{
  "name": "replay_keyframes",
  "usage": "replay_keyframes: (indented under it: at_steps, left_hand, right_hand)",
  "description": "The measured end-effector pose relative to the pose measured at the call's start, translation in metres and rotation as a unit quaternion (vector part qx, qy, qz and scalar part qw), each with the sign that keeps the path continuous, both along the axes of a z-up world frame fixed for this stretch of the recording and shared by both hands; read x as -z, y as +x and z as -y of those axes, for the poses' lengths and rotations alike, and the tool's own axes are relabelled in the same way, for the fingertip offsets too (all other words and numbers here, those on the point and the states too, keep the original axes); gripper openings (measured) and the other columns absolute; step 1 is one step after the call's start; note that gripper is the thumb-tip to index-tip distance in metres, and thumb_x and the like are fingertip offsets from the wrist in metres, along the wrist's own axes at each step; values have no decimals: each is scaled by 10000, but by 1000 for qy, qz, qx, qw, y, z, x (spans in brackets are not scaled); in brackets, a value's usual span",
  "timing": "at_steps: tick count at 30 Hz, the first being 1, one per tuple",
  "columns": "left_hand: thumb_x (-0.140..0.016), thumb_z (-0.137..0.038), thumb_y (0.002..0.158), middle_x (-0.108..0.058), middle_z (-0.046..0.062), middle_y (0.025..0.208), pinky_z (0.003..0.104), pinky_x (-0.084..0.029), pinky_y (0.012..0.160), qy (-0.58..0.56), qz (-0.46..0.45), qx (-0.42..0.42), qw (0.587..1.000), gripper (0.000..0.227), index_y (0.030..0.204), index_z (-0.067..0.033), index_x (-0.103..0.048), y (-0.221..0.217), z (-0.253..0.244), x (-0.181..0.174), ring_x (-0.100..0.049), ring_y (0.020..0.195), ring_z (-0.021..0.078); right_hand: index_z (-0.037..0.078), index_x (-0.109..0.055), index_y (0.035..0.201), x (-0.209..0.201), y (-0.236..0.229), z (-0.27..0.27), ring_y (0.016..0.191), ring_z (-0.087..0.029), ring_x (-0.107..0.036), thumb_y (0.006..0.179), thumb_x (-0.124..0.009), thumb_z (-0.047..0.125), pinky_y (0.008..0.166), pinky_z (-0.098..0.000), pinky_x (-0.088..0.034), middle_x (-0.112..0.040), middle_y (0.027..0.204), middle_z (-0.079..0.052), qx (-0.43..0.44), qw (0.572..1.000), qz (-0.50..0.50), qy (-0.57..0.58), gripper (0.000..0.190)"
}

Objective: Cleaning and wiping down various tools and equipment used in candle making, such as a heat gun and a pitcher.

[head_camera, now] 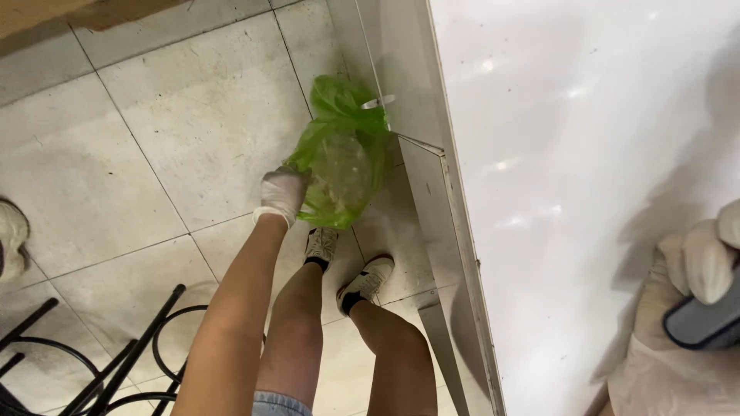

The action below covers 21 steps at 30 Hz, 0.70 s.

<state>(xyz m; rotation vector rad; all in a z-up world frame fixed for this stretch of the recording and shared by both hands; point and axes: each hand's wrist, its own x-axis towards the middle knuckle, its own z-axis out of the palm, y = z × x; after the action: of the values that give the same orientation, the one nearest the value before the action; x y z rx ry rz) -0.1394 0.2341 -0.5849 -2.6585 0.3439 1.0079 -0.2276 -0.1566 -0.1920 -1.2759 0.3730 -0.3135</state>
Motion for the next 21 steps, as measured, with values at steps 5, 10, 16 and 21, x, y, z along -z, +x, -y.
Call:
replay_keyframes:
  at_steps: [5,10,16,21]
  left_hand:
    - [-594,-329,1105,-683,117,1218,198,-580,756,-484,390,-149,769,167,1115,-198,-696,-54,12,-61,-663,963,152]
    - [-613,-236,1039,-672,67,1169,273,-452,779,-615,5,-670,415,353,1336,-54,-667,-85,36,-261,-558,986,168]
    - [-576,-257,1012,-660,94,1310,327,-479,1002,-797,-190,-538,201,528,1489,-41,-511,-101,92,-484,-624,1144,171]
    - [-632,-181,957,-714,62,1165,271,-515,928,-739,-222,-513,376,411,1333,-16,-644,-116,157,-554,-650,1029,115]
  right_hand:
    - [89,-575,1180,11,41,-19,886,-136,-629,1047,-580,604,705,-239,-504,-616,985,-66,8,1000,26,12,531]
    - [82,-593,1239,-18,67,-54,906,-130,-624,1079,-534,586,759,-256,-525,-624,995,-47,30,997,24,69,532]
    - [46,-514,1135,-74,22,-91,774,-203,-620,1086,-255,520,711,-337,-566,-661,939,-134,42,985,-151,73,542]
    - [84,-520,1165,-123,-66,-127,878,-205,-639,1030,-247,549,742,-353,-541,-682,1019,-123,133,938,-246,206,556]
